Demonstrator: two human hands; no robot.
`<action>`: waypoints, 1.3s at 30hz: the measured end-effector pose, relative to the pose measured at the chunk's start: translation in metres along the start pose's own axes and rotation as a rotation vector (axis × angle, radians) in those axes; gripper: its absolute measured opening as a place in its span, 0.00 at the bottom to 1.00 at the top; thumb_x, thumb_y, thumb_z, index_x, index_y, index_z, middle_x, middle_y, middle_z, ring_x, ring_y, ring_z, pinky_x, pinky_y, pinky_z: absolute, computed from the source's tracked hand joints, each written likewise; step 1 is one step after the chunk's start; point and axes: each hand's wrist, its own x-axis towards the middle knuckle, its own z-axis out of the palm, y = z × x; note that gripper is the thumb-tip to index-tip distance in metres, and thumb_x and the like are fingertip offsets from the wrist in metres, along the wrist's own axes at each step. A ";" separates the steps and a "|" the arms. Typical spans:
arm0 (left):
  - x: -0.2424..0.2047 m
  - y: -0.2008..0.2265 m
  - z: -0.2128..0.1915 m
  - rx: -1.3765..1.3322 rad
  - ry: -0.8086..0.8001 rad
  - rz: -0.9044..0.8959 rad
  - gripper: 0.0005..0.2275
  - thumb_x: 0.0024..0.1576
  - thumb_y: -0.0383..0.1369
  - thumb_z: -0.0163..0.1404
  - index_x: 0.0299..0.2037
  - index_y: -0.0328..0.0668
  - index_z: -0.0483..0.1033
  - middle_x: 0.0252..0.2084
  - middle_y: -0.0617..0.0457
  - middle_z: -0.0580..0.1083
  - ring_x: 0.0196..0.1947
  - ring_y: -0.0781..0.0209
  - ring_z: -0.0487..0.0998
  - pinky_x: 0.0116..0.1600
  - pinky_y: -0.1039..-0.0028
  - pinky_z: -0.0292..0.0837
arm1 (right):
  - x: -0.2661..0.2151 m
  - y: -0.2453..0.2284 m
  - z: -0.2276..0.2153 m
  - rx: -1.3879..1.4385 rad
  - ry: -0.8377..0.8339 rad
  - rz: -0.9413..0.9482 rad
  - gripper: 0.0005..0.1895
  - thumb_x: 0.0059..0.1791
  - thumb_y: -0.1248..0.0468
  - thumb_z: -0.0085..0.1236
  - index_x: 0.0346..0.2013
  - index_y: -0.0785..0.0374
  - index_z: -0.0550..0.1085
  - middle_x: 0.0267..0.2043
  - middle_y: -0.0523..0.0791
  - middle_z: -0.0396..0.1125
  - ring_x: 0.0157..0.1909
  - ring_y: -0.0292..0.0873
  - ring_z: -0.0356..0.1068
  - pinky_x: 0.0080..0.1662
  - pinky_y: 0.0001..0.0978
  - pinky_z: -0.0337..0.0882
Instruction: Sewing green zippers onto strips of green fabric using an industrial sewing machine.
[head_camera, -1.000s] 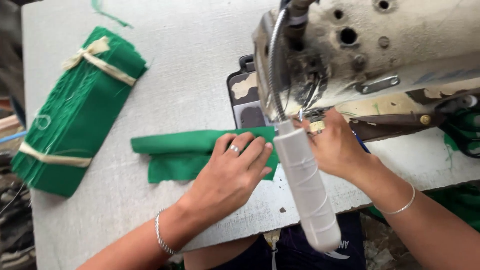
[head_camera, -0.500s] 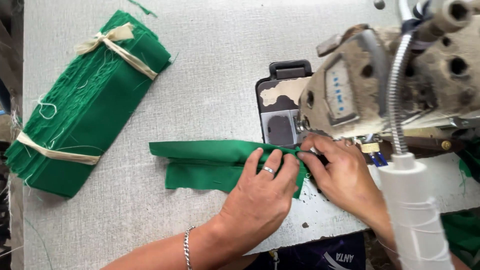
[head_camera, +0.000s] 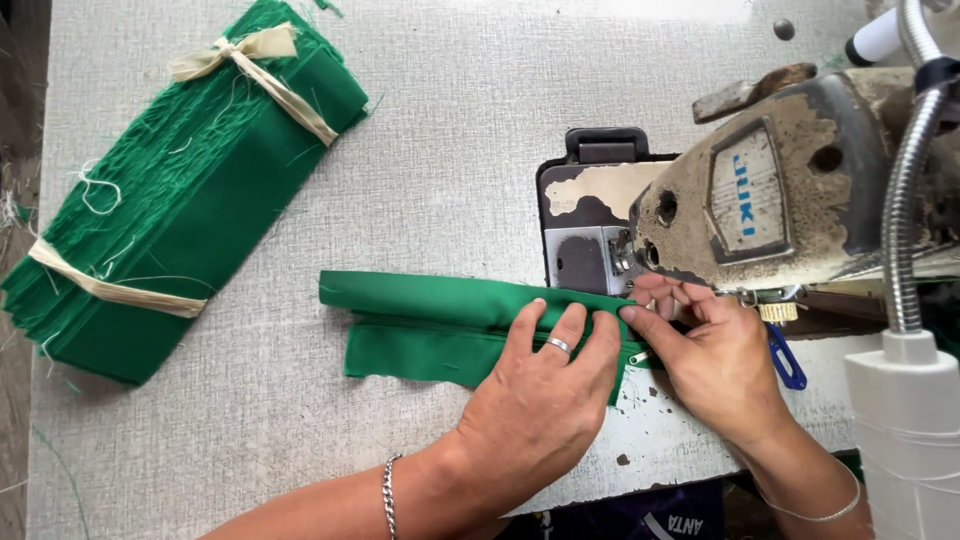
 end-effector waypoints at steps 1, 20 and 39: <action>0.000 0.000 0.000 -0.001 0.000 0.002 0.17 0.60 0.29 0.43 0.56 0.32 0.79 0.54 0.45 0.72 0.52 0.47 0.73 0.61 0.50 0.69 | 0.001 0.001 0.001 0.001 0.002 0.002 0.16 0.45 0.61 0.69 0.47 0.57 0.83 0.30 0.37 0.72 0.35 0.31 0.68 0.45 0.22 0.67; 0.005 -0.011 0.000 -0.180 -0.064 0.018 0.17 0.61 0.26 0.41 0.58 0.32 0.75 0.61 0.43 0.70 0.66 0.44 0.70 0.68 0.48 0.61 | 0.006 0.004 0.009 0.047 0.038 -0.033 0.14 0.46 0.61 0.67 0.20 0.63 0.74 0.48 0.40 0.80 0.44 0.28 0.76 0.44 0.21 0.71; 0.009 -0.012 0.001 -0.118 -0.044 -0.015 0.14 0.64 0.35 0.50 0.56 0.38 0.76 0.59 0.49 0.72 0.65 0.47 0.71 0.68 0.48 0.60 | 0.018 0.036 -0.011 -0.531 0.038 -1.038 0.15 0.53 0.65 0.56 0.54 0.58 0.79 0.48 0.49 0.71 0.26 0.52 0.67 0.24 0.46 0.65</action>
